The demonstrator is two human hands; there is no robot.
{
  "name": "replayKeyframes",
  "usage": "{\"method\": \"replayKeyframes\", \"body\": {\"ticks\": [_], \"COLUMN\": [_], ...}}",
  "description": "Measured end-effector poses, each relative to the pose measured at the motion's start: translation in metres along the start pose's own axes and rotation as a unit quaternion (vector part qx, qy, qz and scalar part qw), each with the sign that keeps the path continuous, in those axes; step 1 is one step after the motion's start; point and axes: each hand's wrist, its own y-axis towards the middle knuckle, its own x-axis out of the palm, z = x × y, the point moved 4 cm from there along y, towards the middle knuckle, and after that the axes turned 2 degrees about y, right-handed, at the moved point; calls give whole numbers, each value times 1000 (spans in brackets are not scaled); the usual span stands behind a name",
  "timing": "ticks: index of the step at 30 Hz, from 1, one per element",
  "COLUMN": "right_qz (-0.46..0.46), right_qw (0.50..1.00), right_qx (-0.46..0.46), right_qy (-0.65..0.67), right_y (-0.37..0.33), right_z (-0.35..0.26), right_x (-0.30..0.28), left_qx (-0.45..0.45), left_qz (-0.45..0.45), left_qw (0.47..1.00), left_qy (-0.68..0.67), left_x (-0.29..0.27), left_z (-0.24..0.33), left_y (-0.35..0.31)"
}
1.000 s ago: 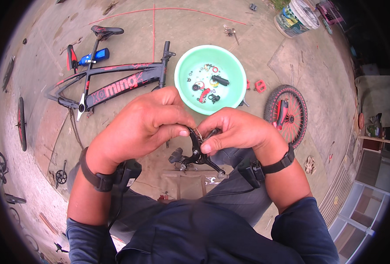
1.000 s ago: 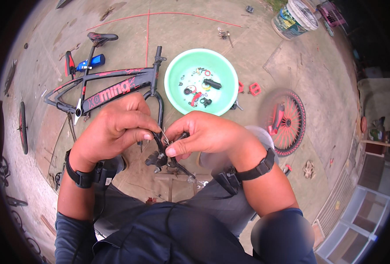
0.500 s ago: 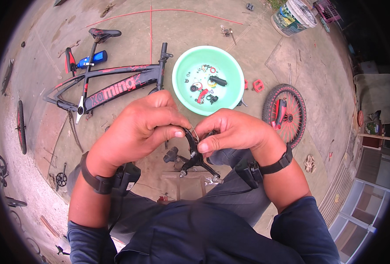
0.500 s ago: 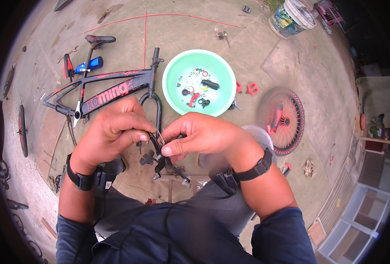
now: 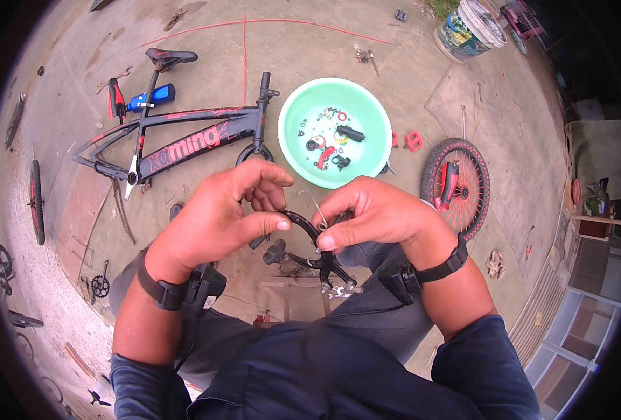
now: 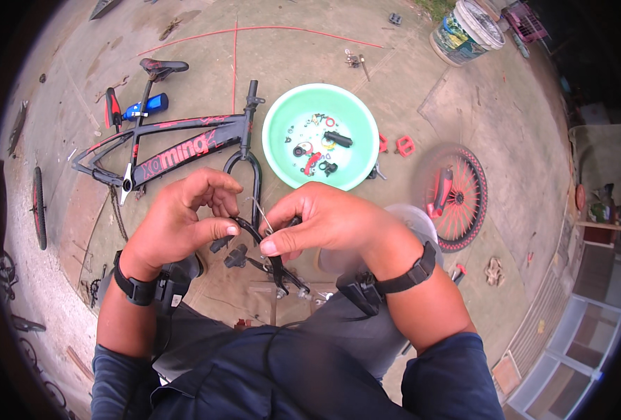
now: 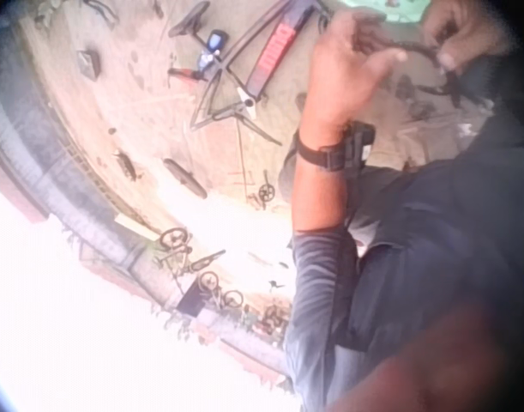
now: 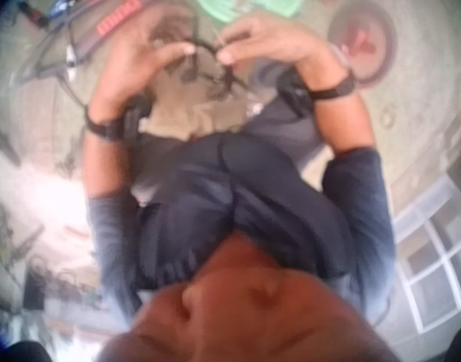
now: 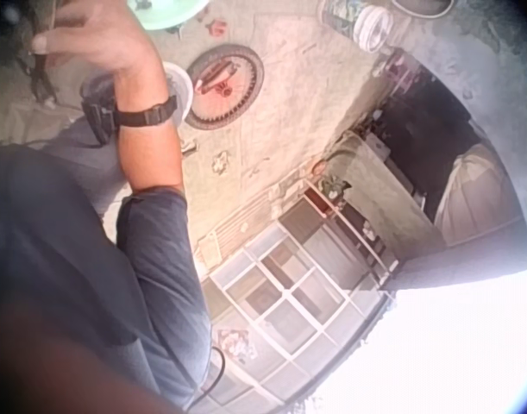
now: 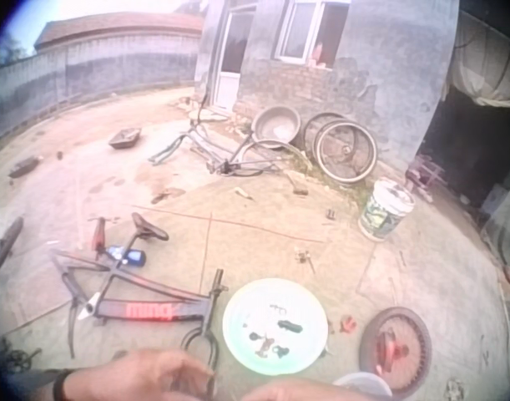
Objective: The person assembles a bicycle caliper brake by hand, inserting a bolt and tightening it with a small wrench. They repeatedly adjust the brake arms and test the mechanism while seated on a low stool.
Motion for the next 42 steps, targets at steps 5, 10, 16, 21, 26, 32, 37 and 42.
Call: {"method": "replayKeyframes", "body": {"ticks": [5,10,16,21,26,32,37,42], "right_qz": [20,0,-48,-55,-64,-53,-50,-49], "right_qw": [1000,1000,998,996,995,995,996,997], "right_qx": [3,15,44,68,78,79,74,53], "right_qy": [21,27,-3,1,8,6,15,0], "right_y": [-2,-1,4,0,0,-2,-1,0], "right_z": [-2,1,7,3,1,0,1,1], "right_x": [-2,-3,-1,2,4,4,5,5], "left_qx": [-53,-54,61,87,111,120,122,128], "left_qz": [-59,-36,-3,13,15,-3,0,4], "left_qw": [995,995,986,980,976,972,971,970], "left_qy": [64,80,156,177,185,204,204,208], "left_x": [-2,-3,-3,-1,6,7,6,5], "left_z": [-8,-12,-1,7,12,13,14,15], "left_y": [-7,-7,-6,-6,-7,-7,-4,-2]}}
